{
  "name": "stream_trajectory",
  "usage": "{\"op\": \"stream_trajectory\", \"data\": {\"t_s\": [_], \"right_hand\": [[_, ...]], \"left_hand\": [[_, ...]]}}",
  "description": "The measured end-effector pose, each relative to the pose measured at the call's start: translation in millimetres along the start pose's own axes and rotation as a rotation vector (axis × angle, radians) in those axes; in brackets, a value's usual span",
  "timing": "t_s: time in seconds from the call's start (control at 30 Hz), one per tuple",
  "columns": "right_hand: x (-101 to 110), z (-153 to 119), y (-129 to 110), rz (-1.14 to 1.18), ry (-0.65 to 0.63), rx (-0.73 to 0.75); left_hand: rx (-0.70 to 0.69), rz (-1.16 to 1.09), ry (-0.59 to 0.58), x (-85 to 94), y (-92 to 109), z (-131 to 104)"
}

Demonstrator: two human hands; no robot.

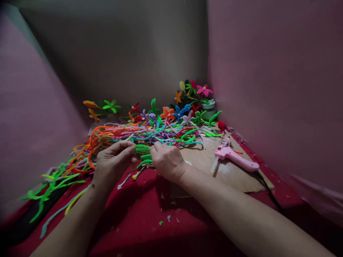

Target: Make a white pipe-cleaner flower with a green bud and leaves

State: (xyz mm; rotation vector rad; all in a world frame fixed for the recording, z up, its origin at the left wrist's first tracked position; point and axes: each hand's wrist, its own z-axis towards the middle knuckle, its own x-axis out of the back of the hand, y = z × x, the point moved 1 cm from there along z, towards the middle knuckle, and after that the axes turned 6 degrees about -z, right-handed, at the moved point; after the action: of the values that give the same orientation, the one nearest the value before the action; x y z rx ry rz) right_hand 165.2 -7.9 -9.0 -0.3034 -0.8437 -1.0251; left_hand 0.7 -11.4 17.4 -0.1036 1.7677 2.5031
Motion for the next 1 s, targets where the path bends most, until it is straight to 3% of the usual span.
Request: {"op": "stream_trajectory", "data": {"t_s": [0.3,0.67,0.73,0.83,1.0], "right_hand": [[-7.5,-1.4,-0.2,0.018,0.061,-0.036],[-7.9,-1.1,-4.5,0.164,0.010,-0.097],[-7.9,0.3,-4.3,0.309,0.010,-0.168],[-9.9,4.1,-1.3,0.727,-0.026,-0.357],[-10.6,8.6,3.0,1.456,-0.224,-0.647]], "left_hand": [[0.004,-0.032,-0.015,0.2,-2.5,1.0],[-0.018,0.002,0.066,2.1,-7.4,0.7],[-0.065,-0.039,0.093,2.4,-6.1,2.3],[-0.095,-0.119,0.167,3.9,-3.3,6.0],[0.015,-0.130,0.209,5.6,-10.3,10.2]]}}
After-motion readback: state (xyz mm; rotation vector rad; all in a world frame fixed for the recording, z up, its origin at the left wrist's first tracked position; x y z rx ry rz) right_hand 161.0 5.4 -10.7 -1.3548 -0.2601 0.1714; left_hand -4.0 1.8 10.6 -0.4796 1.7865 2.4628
